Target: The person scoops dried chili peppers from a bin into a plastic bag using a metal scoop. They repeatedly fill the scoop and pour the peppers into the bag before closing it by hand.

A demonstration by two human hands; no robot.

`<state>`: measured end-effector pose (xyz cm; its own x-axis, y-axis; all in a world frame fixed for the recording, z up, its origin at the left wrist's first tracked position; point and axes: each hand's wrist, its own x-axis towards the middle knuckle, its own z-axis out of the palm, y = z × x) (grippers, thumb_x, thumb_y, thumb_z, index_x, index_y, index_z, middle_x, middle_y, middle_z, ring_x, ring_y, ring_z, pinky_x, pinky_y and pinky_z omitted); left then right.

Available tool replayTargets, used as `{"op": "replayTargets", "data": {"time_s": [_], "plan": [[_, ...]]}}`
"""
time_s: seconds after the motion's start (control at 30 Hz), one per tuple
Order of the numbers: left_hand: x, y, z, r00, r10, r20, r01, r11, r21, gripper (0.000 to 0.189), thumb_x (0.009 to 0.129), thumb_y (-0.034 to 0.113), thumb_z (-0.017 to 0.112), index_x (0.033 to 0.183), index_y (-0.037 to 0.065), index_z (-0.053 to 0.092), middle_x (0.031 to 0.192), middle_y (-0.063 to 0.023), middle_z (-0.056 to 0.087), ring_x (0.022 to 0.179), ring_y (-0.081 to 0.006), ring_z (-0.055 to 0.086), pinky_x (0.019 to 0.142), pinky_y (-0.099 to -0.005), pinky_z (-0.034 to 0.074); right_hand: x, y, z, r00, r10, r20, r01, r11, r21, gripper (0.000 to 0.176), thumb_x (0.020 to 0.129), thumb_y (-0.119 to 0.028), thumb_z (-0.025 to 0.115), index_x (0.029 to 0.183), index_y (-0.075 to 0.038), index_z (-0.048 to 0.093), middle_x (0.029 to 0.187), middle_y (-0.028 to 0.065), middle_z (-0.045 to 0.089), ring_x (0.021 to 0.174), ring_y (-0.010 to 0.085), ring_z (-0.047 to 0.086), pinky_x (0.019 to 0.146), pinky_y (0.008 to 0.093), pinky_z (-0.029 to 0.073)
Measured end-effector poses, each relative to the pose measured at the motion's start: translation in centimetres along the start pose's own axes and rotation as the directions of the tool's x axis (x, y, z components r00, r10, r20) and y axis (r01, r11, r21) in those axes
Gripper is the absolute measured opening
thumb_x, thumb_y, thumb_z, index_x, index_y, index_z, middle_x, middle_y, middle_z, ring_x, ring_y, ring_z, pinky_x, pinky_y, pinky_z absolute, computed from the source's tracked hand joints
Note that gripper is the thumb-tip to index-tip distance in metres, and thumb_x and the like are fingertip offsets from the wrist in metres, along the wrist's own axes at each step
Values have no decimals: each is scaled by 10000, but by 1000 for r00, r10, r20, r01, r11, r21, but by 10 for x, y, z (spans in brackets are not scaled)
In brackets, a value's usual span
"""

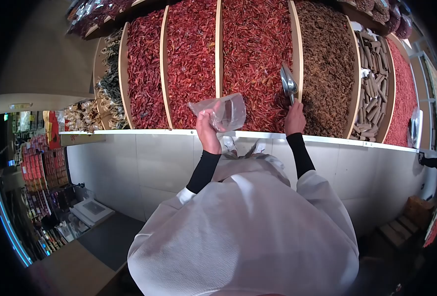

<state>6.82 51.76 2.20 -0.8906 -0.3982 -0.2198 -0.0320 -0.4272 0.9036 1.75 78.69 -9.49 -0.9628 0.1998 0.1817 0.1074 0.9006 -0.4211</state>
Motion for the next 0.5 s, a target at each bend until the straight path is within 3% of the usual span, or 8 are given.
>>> {"op": "replayTargets", "data": {"time_s": [0.1,0.23,0.3,0.5], "plan": [[10,5,-4,1000,-16,21,16,1000,-17,199,1004,200,368,942,67,503,1219,-187,628,488,-109,486,489,-231,443,8,-11,9,1000,-10,-11,9,999,-54,319,958,-142,491,1255,-40,433,1020,187,542,799,405,617,636,501,494],[22,11,-17,996,-63,66,64,998,-25,197,1004,186,357,945,67,503,1222,-196,623,481,-109,487,479,-228,450,2,-28,16,994,4,105,3,998,-70,336,959,-168,493,1275,-63,449,1007,198,580,806,415,619,655,503,497],[29,12,-25,995,-70,72,73,997,-39,196,1004,180,354,949,67,503,1222,-198,623,487,-112,495,477,-232,451,-4,-34,27,996,-71,52,68,997,48,339,956,-174,498,1274,-62,472,1067,219,609,822,421,623,677,509,497],[53,14,-39,980,-146,131,157,985,-71,182,1007,171,359,962,68,503,1211,-181,633,612,-83,526,497,-223,444,-13,-61,19,962,114,247,-143,984,102,345,940,-169,516,1277,-112,471,999,221,640,876,420,616,711,518,473]]}}
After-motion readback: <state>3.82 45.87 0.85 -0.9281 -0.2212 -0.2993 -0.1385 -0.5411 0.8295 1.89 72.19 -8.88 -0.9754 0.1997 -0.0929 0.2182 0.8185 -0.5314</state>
